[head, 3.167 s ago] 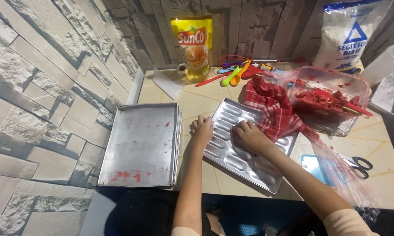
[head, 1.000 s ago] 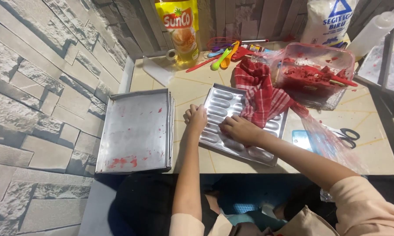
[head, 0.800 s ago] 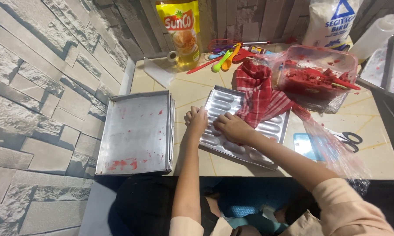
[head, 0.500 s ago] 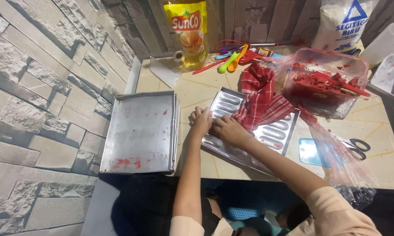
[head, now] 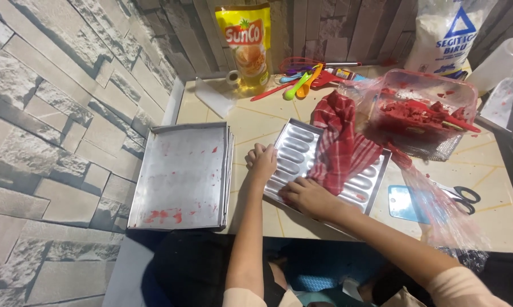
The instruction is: Greasing the individual cavities of a metal baking mold using a red cloth to prepare for baking.
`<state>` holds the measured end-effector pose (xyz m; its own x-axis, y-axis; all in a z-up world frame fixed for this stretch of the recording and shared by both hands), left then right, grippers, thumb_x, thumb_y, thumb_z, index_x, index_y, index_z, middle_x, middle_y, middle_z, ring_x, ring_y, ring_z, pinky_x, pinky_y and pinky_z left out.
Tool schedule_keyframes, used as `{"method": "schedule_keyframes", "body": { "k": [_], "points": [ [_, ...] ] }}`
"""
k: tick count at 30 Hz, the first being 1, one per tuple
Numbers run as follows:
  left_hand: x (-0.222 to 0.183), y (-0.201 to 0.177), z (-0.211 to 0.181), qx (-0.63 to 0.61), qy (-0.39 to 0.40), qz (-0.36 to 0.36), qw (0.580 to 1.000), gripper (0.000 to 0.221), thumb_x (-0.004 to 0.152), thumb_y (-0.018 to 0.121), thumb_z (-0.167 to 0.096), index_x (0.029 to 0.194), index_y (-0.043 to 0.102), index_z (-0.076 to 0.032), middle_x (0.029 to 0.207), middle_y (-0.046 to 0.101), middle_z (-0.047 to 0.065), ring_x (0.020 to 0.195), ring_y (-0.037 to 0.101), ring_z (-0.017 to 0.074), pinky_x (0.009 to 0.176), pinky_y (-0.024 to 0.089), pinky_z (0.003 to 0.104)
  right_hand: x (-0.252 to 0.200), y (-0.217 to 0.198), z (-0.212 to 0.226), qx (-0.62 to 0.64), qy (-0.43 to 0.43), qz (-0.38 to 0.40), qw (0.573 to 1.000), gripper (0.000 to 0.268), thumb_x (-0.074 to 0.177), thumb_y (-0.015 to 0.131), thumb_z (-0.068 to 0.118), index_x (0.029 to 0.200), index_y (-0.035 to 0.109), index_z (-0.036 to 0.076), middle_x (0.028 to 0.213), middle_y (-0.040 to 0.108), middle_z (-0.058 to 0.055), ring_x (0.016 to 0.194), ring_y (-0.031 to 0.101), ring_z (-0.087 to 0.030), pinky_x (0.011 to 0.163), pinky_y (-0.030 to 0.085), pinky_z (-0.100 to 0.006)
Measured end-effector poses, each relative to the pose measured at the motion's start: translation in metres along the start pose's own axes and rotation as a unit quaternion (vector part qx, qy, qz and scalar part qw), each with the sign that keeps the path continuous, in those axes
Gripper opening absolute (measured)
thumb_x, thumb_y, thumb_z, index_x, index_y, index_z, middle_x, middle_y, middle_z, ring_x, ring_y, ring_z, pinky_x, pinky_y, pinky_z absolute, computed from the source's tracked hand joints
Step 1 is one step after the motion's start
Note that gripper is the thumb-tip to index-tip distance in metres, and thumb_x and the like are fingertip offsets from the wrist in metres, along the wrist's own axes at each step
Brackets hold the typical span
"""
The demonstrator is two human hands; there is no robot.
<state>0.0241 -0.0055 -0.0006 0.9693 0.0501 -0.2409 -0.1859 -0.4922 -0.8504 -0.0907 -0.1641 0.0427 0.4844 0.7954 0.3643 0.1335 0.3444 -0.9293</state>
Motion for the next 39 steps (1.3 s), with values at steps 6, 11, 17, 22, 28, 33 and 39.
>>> {"method": "schedule_keyframes", "body": {
  "k": [6,11,17,22,28,33,39],
  "points": [
    [0.009,0.003,0.001,-0.003,-0.011,0.000,1.000,0.031,0.107,0.037,-0.044,0.110,0.051,-0.017,0.131,0.040,0.007,0.131,0.036,0.0379,0.105,0.041,0.062,0.048,0.025,-0.001,0.018,0.017,0.003,1.000,0.021,0.087,0.062,0.027,0.106,0.066,0.020,0.117,0.058,0.000,0.113,0.056,-0.028,0.084,0.051,-0.040],
    [0.012,0.007,0.006,0.021,0.012,-0.009,1.000,0.031,0.107,0.036,-0.047,0.107,0.050,-0.019,0.126,0.041,0.005,0.128,0.039,0.0363,0.102,0.045,0.060,0.039,0.028,-0.005,0.048,0.026,0.006,0.999,0.020,0.092,0.062,0.030,0.109,0.067,0.022,0.113,0.057,0.000,0.111,0.055,-0.027,0.085,0.050,-0.041],
    [0.014,0.011,0.010,0.035,0.023,-0.021,0.999,0.031,0.108,0.034,-0.046,0.103,0.049,-0.019,0.122,0.042,0.003,0.126,0.042,0.0334,0.098,0.048,0.058,-0.010,-0.002,-0.010,0.119,0.021,0.035,0.992,0.022,0.097,0.057,0.026,0.116,0.068,0.022,0.111,0.060,-0.002,0.107,0.057,-0.030,0.084,0.052,-0.043],
    [0.011,0.012,0.009,0.062,0.023,-0.035,0.997,0.030,0.107,0.036,-0.046,0.102,0.050,-0.020,0.119,0.042,0.002,0.125,0.044,0.0321,0.097,0.050,0.057,-0.045,-0.021,-0.015,0.131,0.023,0.062,0.989,0.022,0.098,0.057,0.025,0.116,0.069,0.021,0.114,0.063,-0.001,0.106,0.059,-0.030,0.084,0.053,-0.042],
    [0.003,0.007,0.005,0.053,0.040,-0.048,0.997,0.030,0.108,0.036,-0.043,0.101,0.050,-0.018,0.121,0.044,0.004,0.125,0.045,0.0322,0.096,0.051,0.055,-0.033,-0.025,-0.020,0.059,0.023,0.033,0.997,0.022,0.101,0.056,0.036,0.114,0.068,0.024,0.114,0.062,0.001,0.104,0.058,-0.025,0.080,0.053,-0.038],
    [0.001,0.005,0.003,0.030,0.044,-0.047,0.997,0.031,0.108,0.038,-0.042,0.104,0.051,-0.015,0.122,0.045,0.006,0.126,0.044,0.0344,0.096,0.051,0.057,-0.026,-0.021,-0.056,-0.044,0.038,-0.007,0.998,0.024,0.096,0.059,0.035,0.114,0.068,0.022,0.110,0.062,-0.001,0.100,0.062,-0.027,0.073,0.054,-0.040],
    [-0.004,0.000,0.000,0.038,0.037,-0.041,0.998,0.028,0.108,0.038,-0.041,0.102,0.051,-0.017,0.121,0.045,0.003,0.126,0.044,0.0319,0.097,0.051,0.054,-0.001,-0.007,-0.123,-0.097,0.173,0.021,0.980,0.034,0.085,0.061,0.024,0.118,0.069,0.020,0.110,0.058,-0.004,0.106,0.060,-0.031,0.066,0.059,-0.040]
  ]
}}
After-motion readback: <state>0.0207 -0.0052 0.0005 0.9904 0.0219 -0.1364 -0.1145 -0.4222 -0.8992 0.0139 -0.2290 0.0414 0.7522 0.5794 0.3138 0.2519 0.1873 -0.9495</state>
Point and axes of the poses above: each hand's wrist, its own x-axis towards the middle knuckle, its own y-axis out of the palm, z = x × y, the point moved 5 cm from there along x, towards the middle knuckle
